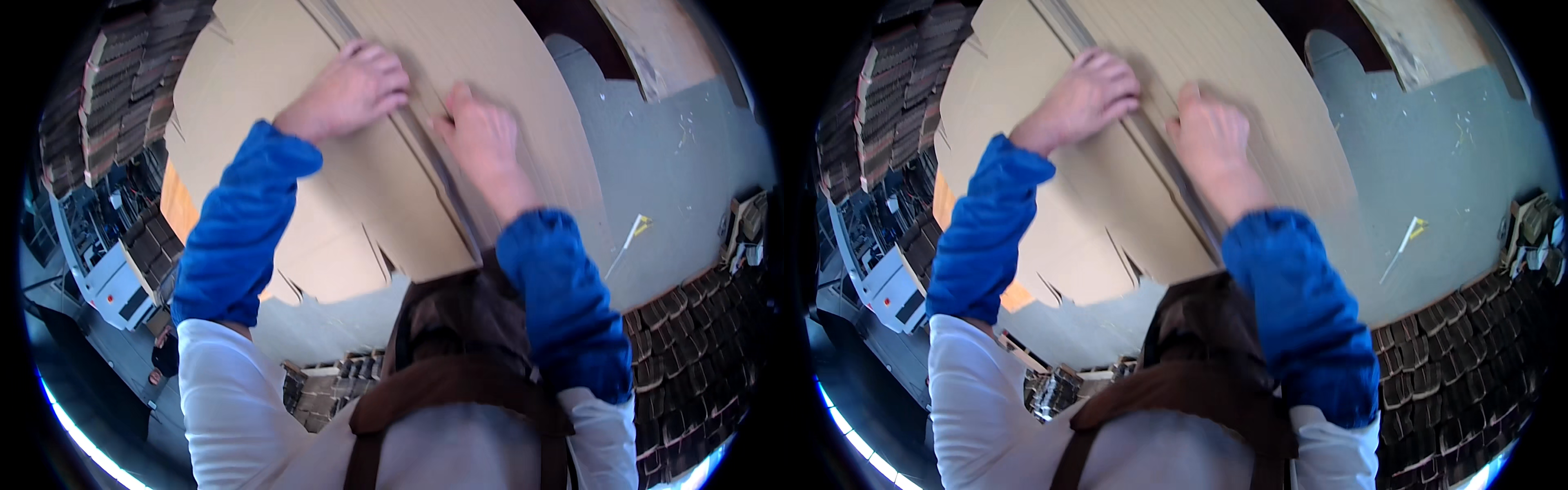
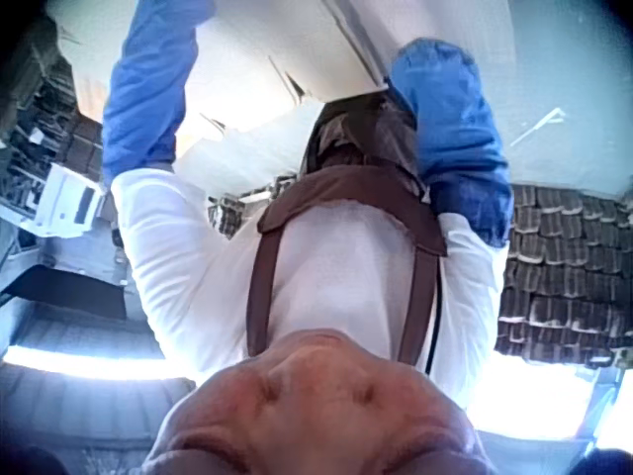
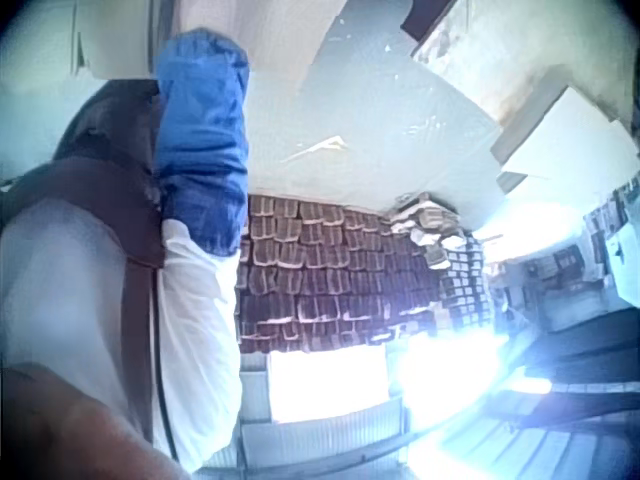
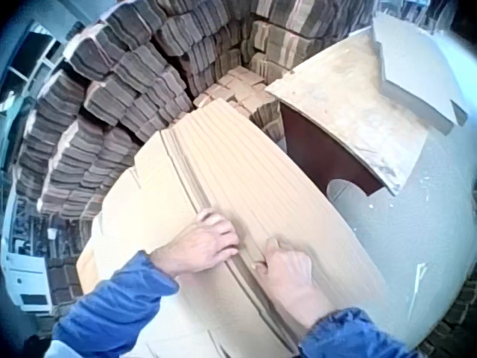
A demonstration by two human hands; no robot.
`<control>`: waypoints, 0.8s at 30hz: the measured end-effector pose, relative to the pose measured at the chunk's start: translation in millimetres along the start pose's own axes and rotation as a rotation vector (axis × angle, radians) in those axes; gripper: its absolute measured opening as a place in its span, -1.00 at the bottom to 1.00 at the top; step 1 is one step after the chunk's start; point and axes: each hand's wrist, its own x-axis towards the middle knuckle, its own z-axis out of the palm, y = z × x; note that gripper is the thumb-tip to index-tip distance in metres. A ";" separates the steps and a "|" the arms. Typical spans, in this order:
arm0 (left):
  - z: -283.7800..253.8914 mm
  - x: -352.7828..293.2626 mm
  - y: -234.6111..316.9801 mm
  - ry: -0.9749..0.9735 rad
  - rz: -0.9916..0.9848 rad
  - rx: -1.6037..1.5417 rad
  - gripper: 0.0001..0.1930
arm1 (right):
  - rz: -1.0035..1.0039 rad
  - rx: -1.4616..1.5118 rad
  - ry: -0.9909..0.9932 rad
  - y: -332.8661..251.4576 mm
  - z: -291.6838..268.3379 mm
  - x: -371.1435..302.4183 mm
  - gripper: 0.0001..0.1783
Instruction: The person picks up a large, pre-cut cardboard sheet and places it on a wooden table. They then fold the sheet along pre-scored lines to form a box shape. The person repeats this folding process with multiple cardboard sheets, stacking the finished folded units on the table.
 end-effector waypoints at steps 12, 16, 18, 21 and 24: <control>22.3 -2.8 2.2 0.016 -0.179 0.229 -0.75 | -0.183 0.507 0.117 110.5 -60.4 -98.5 -0.77; 20.2 15.9 14.6 -0.078 -0.265 0.225 -0.76 | 0.010 0.443 0.120 233.5 -49.0 -198.2 -0.57; 18.5 8.4 13.1 -0.094 -0.283 0.239 -0.75 | 0.176 0.465 0.097 271.6 -40.8 -255.1 -0.65; 22.5 17.0 13.3 -0.112 -0.303 0.250 -0.78 | 0.358 0.587 0.078 335.0 -9.1 -333.4 -0.63; 21.5 19.5 19.1 -0.126 -0.340 0.251 -0.77 | 0.518 0.636 0.024 356.1 6.6 -395.0 -0.70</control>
